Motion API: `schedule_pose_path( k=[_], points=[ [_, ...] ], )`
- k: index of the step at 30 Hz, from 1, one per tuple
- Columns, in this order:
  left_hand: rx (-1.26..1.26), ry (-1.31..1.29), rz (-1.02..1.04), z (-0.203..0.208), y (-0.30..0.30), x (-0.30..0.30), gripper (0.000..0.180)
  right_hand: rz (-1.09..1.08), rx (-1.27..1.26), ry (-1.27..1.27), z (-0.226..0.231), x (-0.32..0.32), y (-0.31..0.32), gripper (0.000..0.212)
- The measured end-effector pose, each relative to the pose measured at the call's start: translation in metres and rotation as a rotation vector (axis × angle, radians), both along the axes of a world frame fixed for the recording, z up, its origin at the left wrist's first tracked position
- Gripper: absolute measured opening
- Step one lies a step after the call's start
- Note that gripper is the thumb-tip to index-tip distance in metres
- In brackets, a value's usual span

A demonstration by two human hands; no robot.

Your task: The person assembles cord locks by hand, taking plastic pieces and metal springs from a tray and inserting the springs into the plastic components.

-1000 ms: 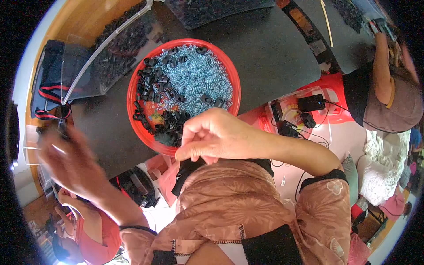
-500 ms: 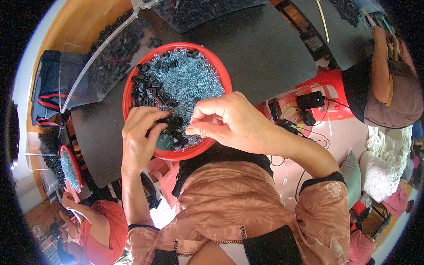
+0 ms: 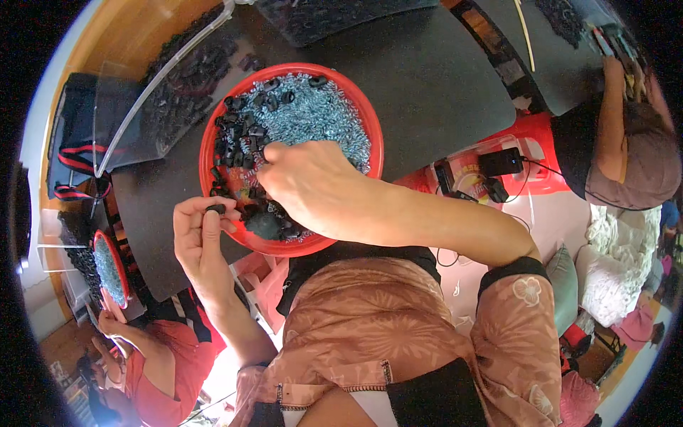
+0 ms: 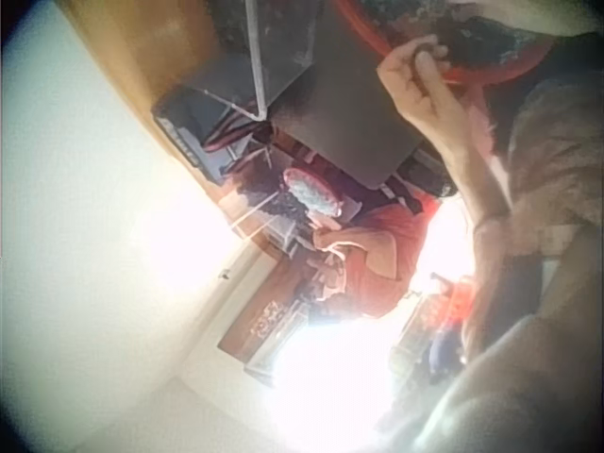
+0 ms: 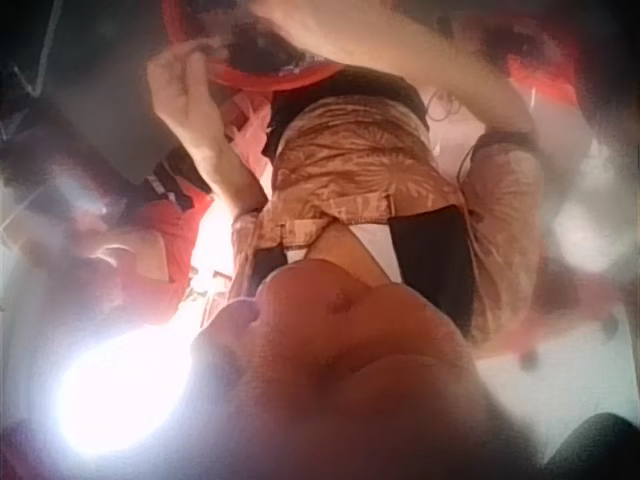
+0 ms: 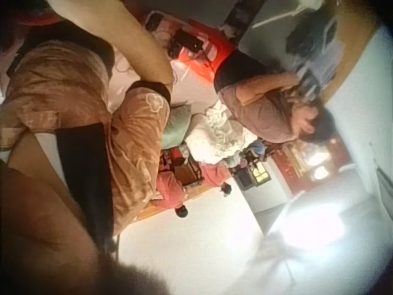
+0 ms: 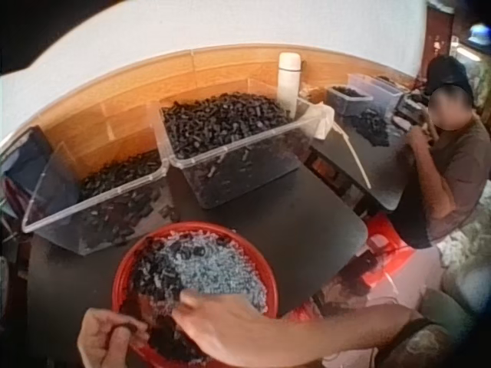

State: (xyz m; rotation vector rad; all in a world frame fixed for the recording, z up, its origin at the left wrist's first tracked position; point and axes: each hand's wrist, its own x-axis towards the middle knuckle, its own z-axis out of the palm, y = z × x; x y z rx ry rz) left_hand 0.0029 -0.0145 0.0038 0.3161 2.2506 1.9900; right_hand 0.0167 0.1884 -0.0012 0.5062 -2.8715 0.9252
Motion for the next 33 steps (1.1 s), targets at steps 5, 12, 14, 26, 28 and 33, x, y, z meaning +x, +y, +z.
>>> schedule_pose_path(
  k=[5, 12, 14, 26, 28, 33],
  points=[
    [0.018, -0.040, 0.031, -0.007, -0.010, 0.006, 0.019, 0.071, 0.114, 0.060, -0.009, -0.013, -0.010, 0.008],
    [0.117, -0.157, 0.054, -0.010, -0.008, 0.012, 0.021, 0.032, -0.096, 0.091, -0.003, -0.014, -0.002, 0.011],
    [0.108, -0.160, 0.049, -0.009, -0.006, 0.013, 0.021, 0.050, -0.261, 0.060, 0.003, -0.011, 0.001, 0.012],
    [0.312, -0.284, -0.014, -0.008, 0.008, 0.024, 0.020, 0.094, -0.767, -0.318, 0.008, 0.006, -0.003, 0.011],
    [0.304, -0.283, -0.011, -0.008, 0.009, 0.025, 0.020, 0.098, -0.693, -0.251, 0.007, 0.008, -0.003, 0.011],
    [0.334, -0.302, 0.005, -0.006, 0.010, 0.026, 0.019, 0.037, -0.729, 0.000, 0.002, 0.011, -0.006, 0.012]
  ],
)
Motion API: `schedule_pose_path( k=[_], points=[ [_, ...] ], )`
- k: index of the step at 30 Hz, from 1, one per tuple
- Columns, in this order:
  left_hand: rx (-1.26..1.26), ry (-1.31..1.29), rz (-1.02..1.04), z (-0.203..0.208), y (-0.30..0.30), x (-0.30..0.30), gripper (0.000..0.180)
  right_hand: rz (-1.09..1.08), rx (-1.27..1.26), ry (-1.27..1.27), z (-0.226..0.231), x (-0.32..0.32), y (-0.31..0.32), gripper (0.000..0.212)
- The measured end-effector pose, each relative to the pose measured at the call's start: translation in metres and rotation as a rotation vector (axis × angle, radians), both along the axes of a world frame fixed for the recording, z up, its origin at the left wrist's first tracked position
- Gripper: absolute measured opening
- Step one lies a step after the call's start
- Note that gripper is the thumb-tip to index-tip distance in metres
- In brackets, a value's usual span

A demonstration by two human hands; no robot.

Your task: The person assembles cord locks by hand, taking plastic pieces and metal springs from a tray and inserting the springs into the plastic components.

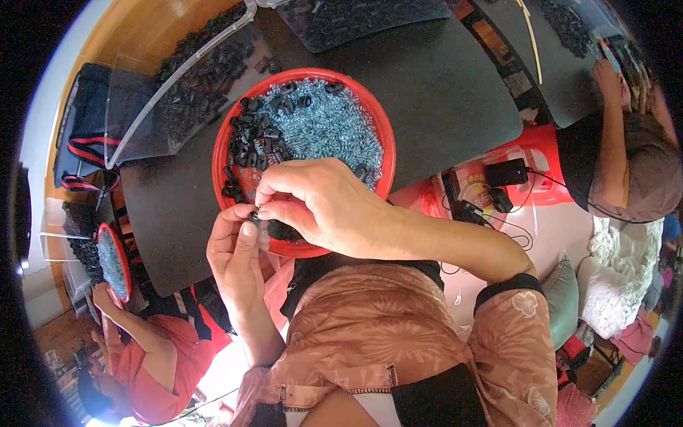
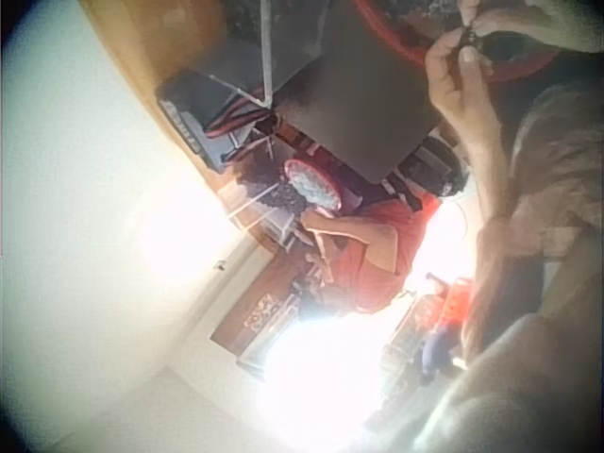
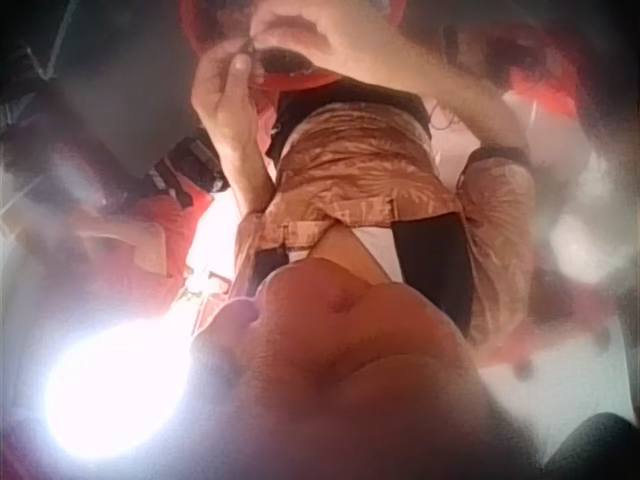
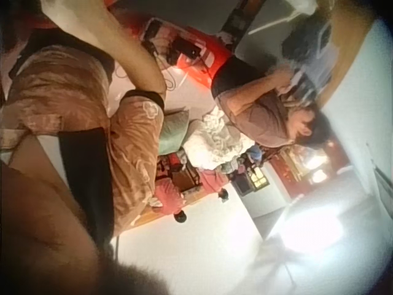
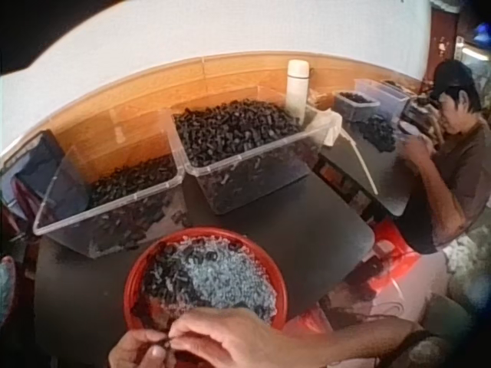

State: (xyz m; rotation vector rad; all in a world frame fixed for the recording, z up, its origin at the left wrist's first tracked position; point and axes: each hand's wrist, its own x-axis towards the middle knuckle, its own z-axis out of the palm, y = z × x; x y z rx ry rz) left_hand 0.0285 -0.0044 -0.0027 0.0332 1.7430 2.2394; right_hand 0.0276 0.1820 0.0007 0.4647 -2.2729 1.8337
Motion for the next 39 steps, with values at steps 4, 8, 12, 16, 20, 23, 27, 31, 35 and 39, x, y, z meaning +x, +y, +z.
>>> schedule_pose_path(
  k=[4, 8, 12, 16, 20, 23, 27, 31, 35, 39],
  points=[
    [0.038, -0.047, 0.044, 0.001, 0.002, 0.000, 0.020, -0.040, -0.051, 0.016, 0.000, 0.001, 0.000, 0.010],
    [0.005, -0.023, 0.007, 0.000, 0.003, 0.002, 0.020, -0.038, 0.005, 0.069, -0.002, 0.001, 0.000, 0.011],
    [-0.006, -0.018, 0.006, 0.000, 0.003, 0.002, 0.021, -0.061, 0.050, 0.125, -0.002, 0.003, -0.002, 0.013],
    [0.008, -0.025, 0.031, -0.002, 0.001, 0.000, 0.021, -0.089, 0.106, 0.163, -0.002, 0.004, -0.001, 0.013],
    [0.030, -0.012, 0.011, -0.005, -0.001, 0.002, 0.017, -0.118, 0.229, 0.233, -0.008, 0.008, -0.002, 0.017],
    [0.017, -0.009, 0.018, -0.003, -0.002, 0.005, 0.016, -0.142, 0.352, 0.300, -0.007, 0.011, -0.002, 0.019],
    [-0.080, -0.007, 0.037, 0.001, -0.008, 0.009, 0.015, -0.155, 0.555, 0.485, -0.006, 0.015, -0.003, 0.027],
    [-0.284, 0.004, 0.112, 0.002, -0.008, 0.017, 0.013, -0.067, 0.752, 0.641, -0.002, 0.024, -0.013, 0.032],
    [-0.218, 0.049, 0.031, -0.001, -0.022, 0.028, 0.013, 0.044, 0.450, 0.417, -0.009, 0.035, -0.016, 0.043],
    [0.105, -0.120, 0.010, -0.018, -0.030, 0.029, 0.016, 0.017, 0.690, 0.336, -0.007, 0.063, -0.037, 0.052]
  ],
)
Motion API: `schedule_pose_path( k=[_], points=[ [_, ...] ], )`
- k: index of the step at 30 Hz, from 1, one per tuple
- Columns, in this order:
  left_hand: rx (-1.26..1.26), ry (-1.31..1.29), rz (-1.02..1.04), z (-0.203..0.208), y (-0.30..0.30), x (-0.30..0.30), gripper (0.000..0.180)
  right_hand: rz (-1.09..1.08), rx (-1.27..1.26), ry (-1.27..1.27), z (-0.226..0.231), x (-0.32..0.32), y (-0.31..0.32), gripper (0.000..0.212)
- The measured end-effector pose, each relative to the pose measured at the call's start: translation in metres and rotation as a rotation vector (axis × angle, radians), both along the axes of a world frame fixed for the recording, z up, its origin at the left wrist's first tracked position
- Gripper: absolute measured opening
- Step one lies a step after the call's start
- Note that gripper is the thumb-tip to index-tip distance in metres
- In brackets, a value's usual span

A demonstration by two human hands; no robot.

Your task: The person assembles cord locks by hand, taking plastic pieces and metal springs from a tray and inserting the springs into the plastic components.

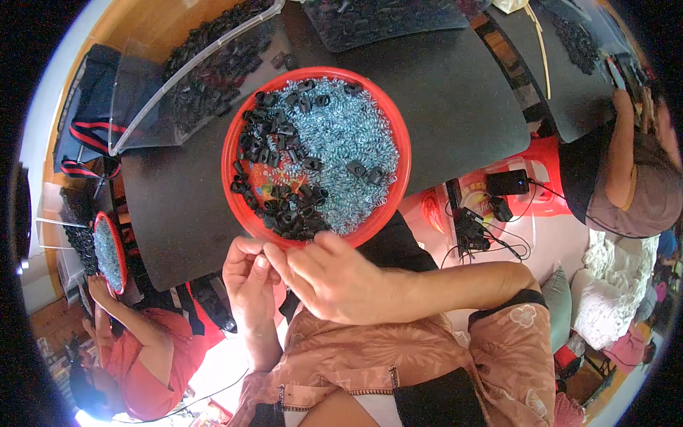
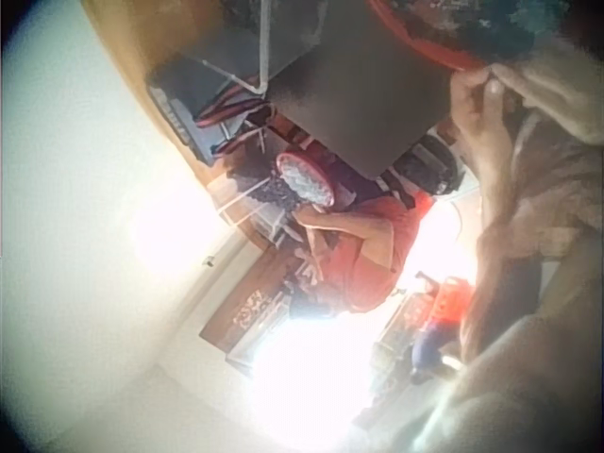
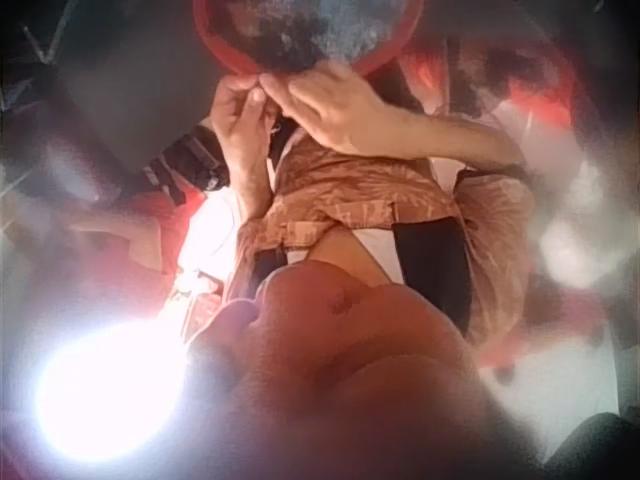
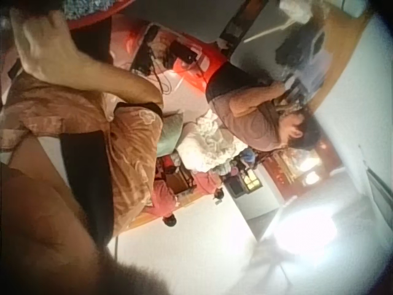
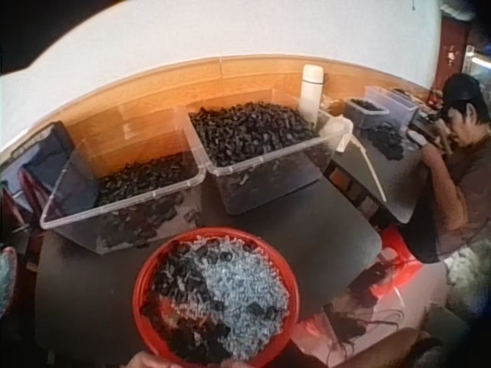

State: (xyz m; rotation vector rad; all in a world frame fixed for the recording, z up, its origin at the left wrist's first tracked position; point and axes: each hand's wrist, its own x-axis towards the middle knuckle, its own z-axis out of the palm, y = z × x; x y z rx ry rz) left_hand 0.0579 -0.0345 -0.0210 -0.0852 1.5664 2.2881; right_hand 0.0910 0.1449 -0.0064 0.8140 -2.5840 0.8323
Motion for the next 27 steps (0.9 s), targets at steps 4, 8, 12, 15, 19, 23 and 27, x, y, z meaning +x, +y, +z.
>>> schedule_pose_path(
  k=[4, 8, 12, 15, 19, 23, 27],
  points=[
    [0.151, -0.013, 0.007, -0.001, -0.001, -0.001, 0.019, -0.010, -0.169, -0.102, 0.006, -0.024, 0.018, 0.041],
    [0.182, -0.022, -0.015, -0.007, 0.002, -0.002, 0.021, -0.144, -0.050, -0.070, 0.007, -0.074, 0.035, 0.024],
    [0.164, -0.016, -0.009, -0.007, 0.002, 0.000, 0.019, -0.068, 0.139, -0.120, -0.007, -0.087, 0.027, 0.013],
    [0.138, -0.059, -0.012, -0.007, 0.002, 0.002, 0.017, -0.072, 0.161, -0.150, -0.015, -0.090, 0.023, 0.009],
    [0.139, -0.038, -0.034, -0.008, -0.001, 0.001, 0.015, -0.117, 0.024, -0.111, -0.018, -0.091, 0.019, 0.009],
    [0.115, -0.052, 0.015, -0.004, 0.001, 0.000, 0.015, -0.105, -0.117, -0.151, -0.005, -0.086, 0.023, 0.011],
    [0.089, -0.061, 0.001, 0.004, 0.009, -0.006, 0.018, -0.022, -0.507, -0.428, 0.015, -0.071, 0.028, 0.014]
  ],
)
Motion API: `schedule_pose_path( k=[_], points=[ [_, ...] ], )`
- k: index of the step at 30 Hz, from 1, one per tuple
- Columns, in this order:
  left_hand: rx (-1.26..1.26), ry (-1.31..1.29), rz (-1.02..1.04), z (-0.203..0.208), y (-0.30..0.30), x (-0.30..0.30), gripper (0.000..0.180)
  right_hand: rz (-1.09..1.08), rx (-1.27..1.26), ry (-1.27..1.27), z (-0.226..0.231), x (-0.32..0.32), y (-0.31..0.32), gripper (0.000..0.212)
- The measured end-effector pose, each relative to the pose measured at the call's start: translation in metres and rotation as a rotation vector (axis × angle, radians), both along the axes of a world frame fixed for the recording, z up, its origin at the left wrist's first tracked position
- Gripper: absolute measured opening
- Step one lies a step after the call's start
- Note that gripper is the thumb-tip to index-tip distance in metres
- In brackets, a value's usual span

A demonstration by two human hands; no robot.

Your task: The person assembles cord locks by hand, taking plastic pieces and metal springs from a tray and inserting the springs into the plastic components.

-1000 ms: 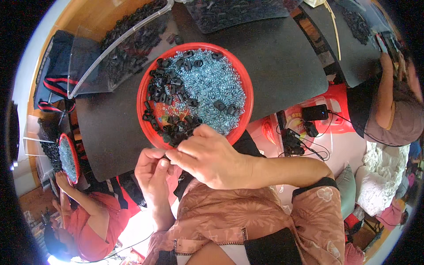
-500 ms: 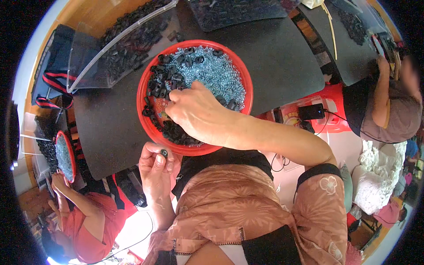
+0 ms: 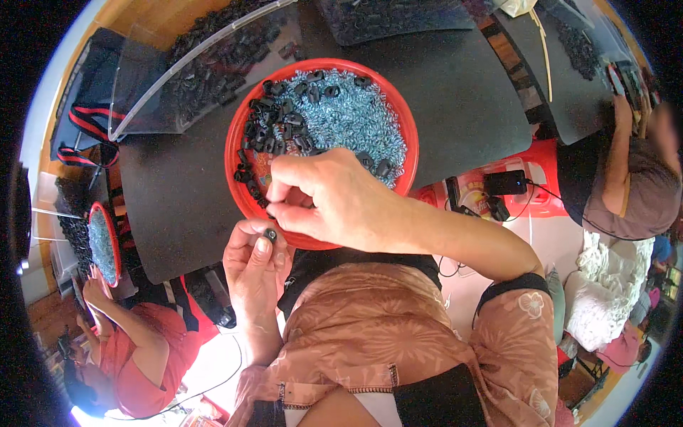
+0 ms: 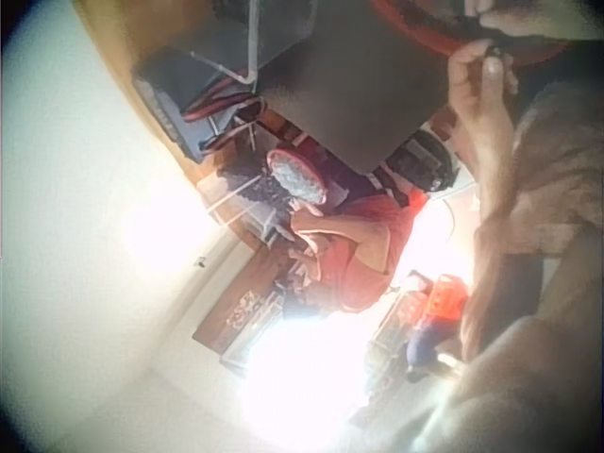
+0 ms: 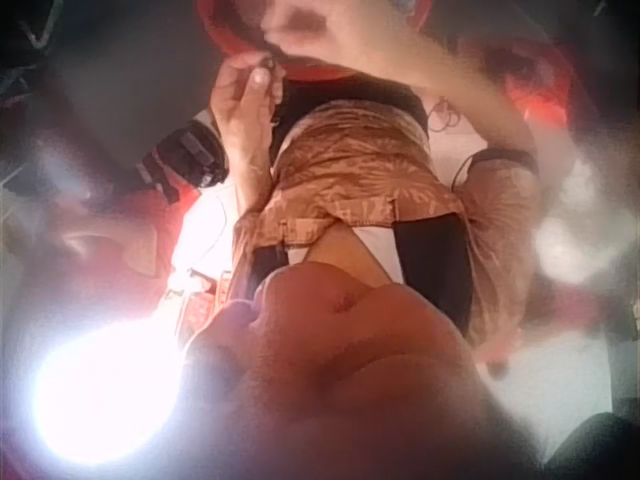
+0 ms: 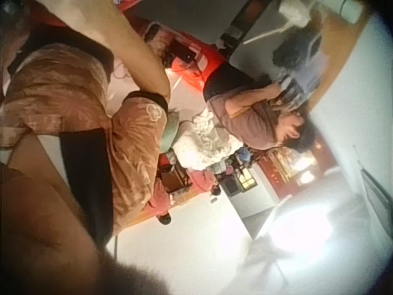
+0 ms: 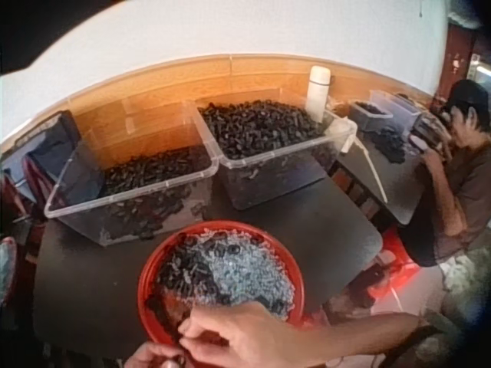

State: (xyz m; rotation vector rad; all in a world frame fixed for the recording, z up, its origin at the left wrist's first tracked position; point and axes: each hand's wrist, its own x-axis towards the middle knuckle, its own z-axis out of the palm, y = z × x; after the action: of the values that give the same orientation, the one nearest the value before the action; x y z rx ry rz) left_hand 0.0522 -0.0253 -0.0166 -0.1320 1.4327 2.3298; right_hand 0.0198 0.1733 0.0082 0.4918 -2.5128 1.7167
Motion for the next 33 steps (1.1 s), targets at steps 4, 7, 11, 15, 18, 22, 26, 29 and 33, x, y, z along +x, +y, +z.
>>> schedule_pose_path(
  k=[4, 7, 11, 15, 18, 22, 26, 29, 33],
  points=[
    [-0.040, -0.049, 0.031, 0.006, 0.010, -0.003, 0.019, 0.073, -0.185, -0.084, 0.002, 0.004, 0.004, 0.011],
    [-0.002, -0.018, 0.013, 0.005, 0.013, -0.004, 0.018, 0.099, -0.236, -0.065, 0.001, 0.005, 0.007, 0.011],
    [0.026, -0.008, -0.008, 0.008, 0.018, -0.006, 0.017, 0.032, -0.176, 0.131, 0.002, 0.011, 0.003, 0.022],
    [-0.014, 0.007, 0.011, 0.012, 0.023, -0.009, 0.015, 0.017, -0.129, 0.215, -0.001, 0.012, 0.002, 0.027],
    [-0.058, 0.008, -0.015, 0.012, 0.024, -0.010, 0.013, 0.033, -0.067, 0.250, -0.002, 0.012, 0.005, 0.028],
    [-0.166, 0.072, -0.034, 0.014, 0.016, -0.012, 0.012, 0.165, 0.218, 0.296, 0.011, 0.006, 0.015, 0.028],
    [-0.360, 0.162, -0.057, 0.012, 0.013, -0.013, 0.013, 0.213, 0.397, 0.354, 0.024, 0.004, 0.014, 0.024],
    [-0.318, 0.148, -0.052, 0.011, 0.015, -0.013, 0.012, 0.257, 0.528, 0.357, 0.028, 0.005, 0.015, 0.020],
    [-0.300, 0.179, -0.032, 0.013, 0.022, -0.014, 0.019, 0.198, 0.336, 0.211, 0.022, 0.004, 0.020, 0.015]
  ],
)
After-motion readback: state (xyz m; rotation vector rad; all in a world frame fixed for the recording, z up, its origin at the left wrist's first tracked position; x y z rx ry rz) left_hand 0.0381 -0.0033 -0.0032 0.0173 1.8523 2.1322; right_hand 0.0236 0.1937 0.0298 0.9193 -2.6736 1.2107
